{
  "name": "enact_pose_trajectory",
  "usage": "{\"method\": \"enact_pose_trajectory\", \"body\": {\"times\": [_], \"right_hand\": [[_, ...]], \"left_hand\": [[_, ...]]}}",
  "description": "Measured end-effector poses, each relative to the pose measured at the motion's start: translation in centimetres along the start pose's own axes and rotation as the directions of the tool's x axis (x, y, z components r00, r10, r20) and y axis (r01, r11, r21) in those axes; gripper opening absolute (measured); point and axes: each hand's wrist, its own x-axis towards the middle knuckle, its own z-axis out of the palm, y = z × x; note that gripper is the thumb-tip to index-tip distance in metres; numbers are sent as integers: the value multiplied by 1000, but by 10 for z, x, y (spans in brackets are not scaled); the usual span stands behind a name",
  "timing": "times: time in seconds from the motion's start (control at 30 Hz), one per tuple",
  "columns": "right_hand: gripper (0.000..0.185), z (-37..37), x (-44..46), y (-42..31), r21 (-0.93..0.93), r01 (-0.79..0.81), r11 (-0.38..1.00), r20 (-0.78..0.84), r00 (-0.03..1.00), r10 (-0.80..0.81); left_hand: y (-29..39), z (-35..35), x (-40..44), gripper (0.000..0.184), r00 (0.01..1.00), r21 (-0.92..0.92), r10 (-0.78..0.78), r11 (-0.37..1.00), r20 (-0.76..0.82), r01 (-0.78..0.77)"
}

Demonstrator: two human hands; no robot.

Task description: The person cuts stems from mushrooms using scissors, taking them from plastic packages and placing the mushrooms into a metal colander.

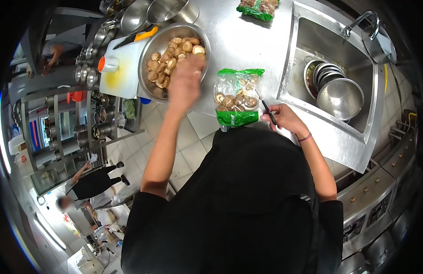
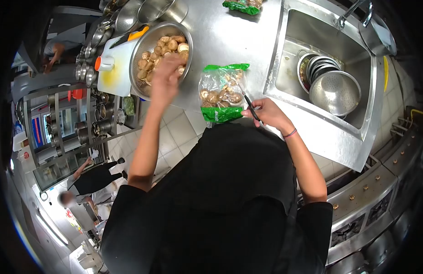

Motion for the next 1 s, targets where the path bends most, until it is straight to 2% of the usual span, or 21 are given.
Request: {"method": "enact_pose_trajectory", "body": {"times": [0.03,0.1,0.13,0.2,0.23,0.3,0.5,0.53,0.6,0.63,0.7,0.73,0.77,0.8,0.83,0.87,0.93,1.0], "right_hand": [[36,0,1,-1,10,-2,1000,-2,1000,2],[37,0,6,-7,10,3,1000,0,1000,-3],[38,0,7,-7,18,-4,1000,-26,1000,5],[39,-1,5,-7,36,-18,999,-72,997,20],[39,-1,4,-7,53,-7,999,-76,997,11],[40,-4,1,-10,46,-26,999,-85,996,30],[38,1,4,-8,29,-27,999,-123,992,30],[37,2,4,-7,17,-29,999,-144,989,32],[37,2,7,3,-36,1,999,-114,993,-5],[36,2,8,8,-89,32,996,-83,996,-40],[33,3,-5,-9,-142,0,990,-65,998,-10],[31,5,-11,-15,-196,-31,980,-45,999,22],[29,6,-14,-15,-198,-29,980,-66,998,17],[29,7,-15,-13,-203,-28,979,-60,998,16],[34,7,-17,-11,-278,20,960,-96,994,-48],[39,8,-18,-12,-351,63,934,-128,985,-115],[37,12,-25,-14,-366,54,929,-150,982,-116],[35,13,-29,-19,-376,40,926,-180,977,-115]], "left_hand": [[11,20,-5,46,980,-86,130,989,152,-117],[42,54,-2,43,911,-235,216,962,352,-138],[43,66,-1,43,912,-235,215,962,350,-136],[44,86,8,35,747,-12,-37,998,663,60],[43,91,9,35,745,-26,-16,999,667,45],[45,87,15,28,678,47,-117,992,726,121],[50,76,13,26,569,155,-183,983,801,99],[47,79,9,26,567,156,-184,983,803,99],[39,83,3,29,693,78,-190,979,696,190],[34,85,2,29,694,77,-188,979,695,188],[25,84,3,37,721,-104,-379,843,580,527],[16,88,0,37,721,-104,-379,843,580,528],[14,87,0,40,717,-333,-374,695,589,637],[12,86,-1,43,716,-533,-369,486,593,692],[10,84,-2,39,621,-450,-426,439,658,778],[12,83,-5,39,621,-452,-432,436,654,778],[16,82,-10,41,620,-580,-439,241,650,778],[20,82,-14,42,628,-609,-449,208,636,766]]}}
